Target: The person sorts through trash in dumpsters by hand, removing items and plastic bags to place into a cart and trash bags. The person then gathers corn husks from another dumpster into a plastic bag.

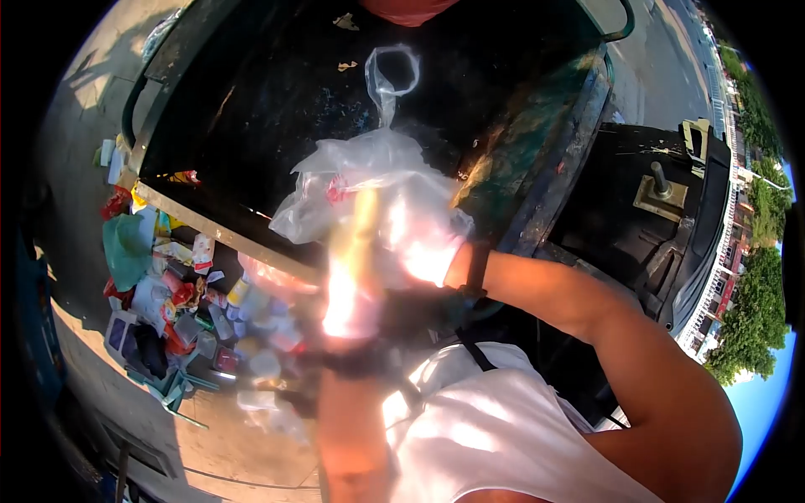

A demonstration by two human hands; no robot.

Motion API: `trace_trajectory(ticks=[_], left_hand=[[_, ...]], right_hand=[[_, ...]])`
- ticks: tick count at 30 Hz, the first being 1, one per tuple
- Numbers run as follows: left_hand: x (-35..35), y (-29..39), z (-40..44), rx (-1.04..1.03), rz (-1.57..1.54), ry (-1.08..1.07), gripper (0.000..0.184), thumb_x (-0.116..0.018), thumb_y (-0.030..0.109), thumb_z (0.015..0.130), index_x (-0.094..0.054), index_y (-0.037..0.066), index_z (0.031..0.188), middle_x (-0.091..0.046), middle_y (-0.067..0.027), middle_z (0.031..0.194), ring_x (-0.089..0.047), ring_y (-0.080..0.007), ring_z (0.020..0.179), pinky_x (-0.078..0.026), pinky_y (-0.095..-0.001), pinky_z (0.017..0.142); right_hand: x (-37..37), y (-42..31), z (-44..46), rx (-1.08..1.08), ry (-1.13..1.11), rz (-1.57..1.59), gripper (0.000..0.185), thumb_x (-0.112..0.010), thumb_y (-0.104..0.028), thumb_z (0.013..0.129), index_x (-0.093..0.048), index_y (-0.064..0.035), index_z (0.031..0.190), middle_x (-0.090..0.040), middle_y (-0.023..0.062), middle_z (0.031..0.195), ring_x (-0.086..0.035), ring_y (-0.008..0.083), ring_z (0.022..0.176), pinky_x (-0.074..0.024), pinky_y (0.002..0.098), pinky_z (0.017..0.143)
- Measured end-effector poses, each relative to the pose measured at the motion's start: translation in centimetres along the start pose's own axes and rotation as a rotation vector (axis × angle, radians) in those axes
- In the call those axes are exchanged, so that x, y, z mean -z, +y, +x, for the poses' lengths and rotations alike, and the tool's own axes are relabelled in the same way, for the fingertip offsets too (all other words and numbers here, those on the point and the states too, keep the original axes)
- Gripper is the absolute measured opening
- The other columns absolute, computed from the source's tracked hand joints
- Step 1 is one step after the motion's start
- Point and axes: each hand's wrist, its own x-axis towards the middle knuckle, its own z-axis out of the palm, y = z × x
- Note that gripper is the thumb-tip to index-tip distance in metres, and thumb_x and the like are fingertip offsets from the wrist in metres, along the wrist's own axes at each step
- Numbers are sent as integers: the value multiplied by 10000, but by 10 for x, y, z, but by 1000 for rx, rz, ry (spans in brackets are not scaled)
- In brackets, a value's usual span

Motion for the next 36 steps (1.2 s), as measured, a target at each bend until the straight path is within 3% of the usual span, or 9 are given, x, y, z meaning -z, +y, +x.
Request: trace_trajectory(ticks=[4,7,12,14,17,22,25,30,36], left_hand=[[10,-33,3,-182,420,58,300,-640,202,1002,-676,12,1232,-731,-103,1144,-709,-286,1036,-558,-383,914],[24,-88,15,473,-957,284,376,-553,278,1078,-627,18,1338,-706,-125,1257,-690,-300,1126,-568,-402,964],[32,-63,2,284,-905,259,533,-527,412,1093,-549,24,1457,-655,-125,1376,-656,-301,1223,-539,-435,1075],[46,-70,-10,134,-1255,-116,468,-588,275,1068,-548,-1,1444,-676,-135,1339,-681,-273,1167,-577,-405,1002],[11,-5,-5,68,14,436,419,-660,-10,986,-566,-26,1395,-701,-130,1260,-695,-203,1042,-593,-336,857],[58,-12,-9,-9,92,616,429,-677,-85,948,-573,-10,1358,-691,-108,1277,-678,-185,1055,-582,-325,872],[49,45,-23,-41,-336,674,467,-654,13,997,-530,13,1447,-623,-110,1409,-630,-242,1223,-543,-397,1042],[68,49,-18,-35,-342,868,389,-716,111,983,-638,-26,1339,-699,-104,1249,-679,-219,1092,-555,-362,973],[87,31,-26,-35,-50,826,344,-647,162,1036,-667,-83,1276,-701,-102,1226,-667,-175,1064,-539,-325,938]], right_hand=[[114,-24,8,243,-397,185,311,-577,-248,974,-720,-48,1165,-735,132,1123,-700,272,1012,-537,427,912],[137,-16,-13,274,-135,351,286,-611,-212,923,-738,-44,1115,-735,147,1050,-704,314,945,-537,446,831],[100,12,-25,727,506,454,352,-634,-223,965,-691,-30,1253,-695,164,1272,-670,291,1158,-543,436,940],[109,29,-25,389,101,1298,342,-701,-157,980,-682,-25,1295,-732,119,1240,-690,260,1096,-548,391,960],[117,69,-16,172,-227,1293,347,-721,-212,977,-706,-27,1269,-771,111,1165,-718,214,1015,-567,368,911],[144,102,8,177,-26,1193,434,-717,-298,976,-704,-50,1332,-737,148,1308,-707,249,1198,-543,376,1039],[82,130,51,-246,32,1435,603,-697,-352,974,-588,-84,1503,-649,175,1459,-619,312,1353,-489,401,1144],[-21,122,133,-521,-33,611,904,-714,-486,916,-341,-143,1665,-215,208,1755,-520,402,1433,-456,467,1172],[-69,115,167,-434,-138,474,219,-666,-213,979,-748,-85,1137,-767,113,1101,-738,302,978,-591,385,831]])
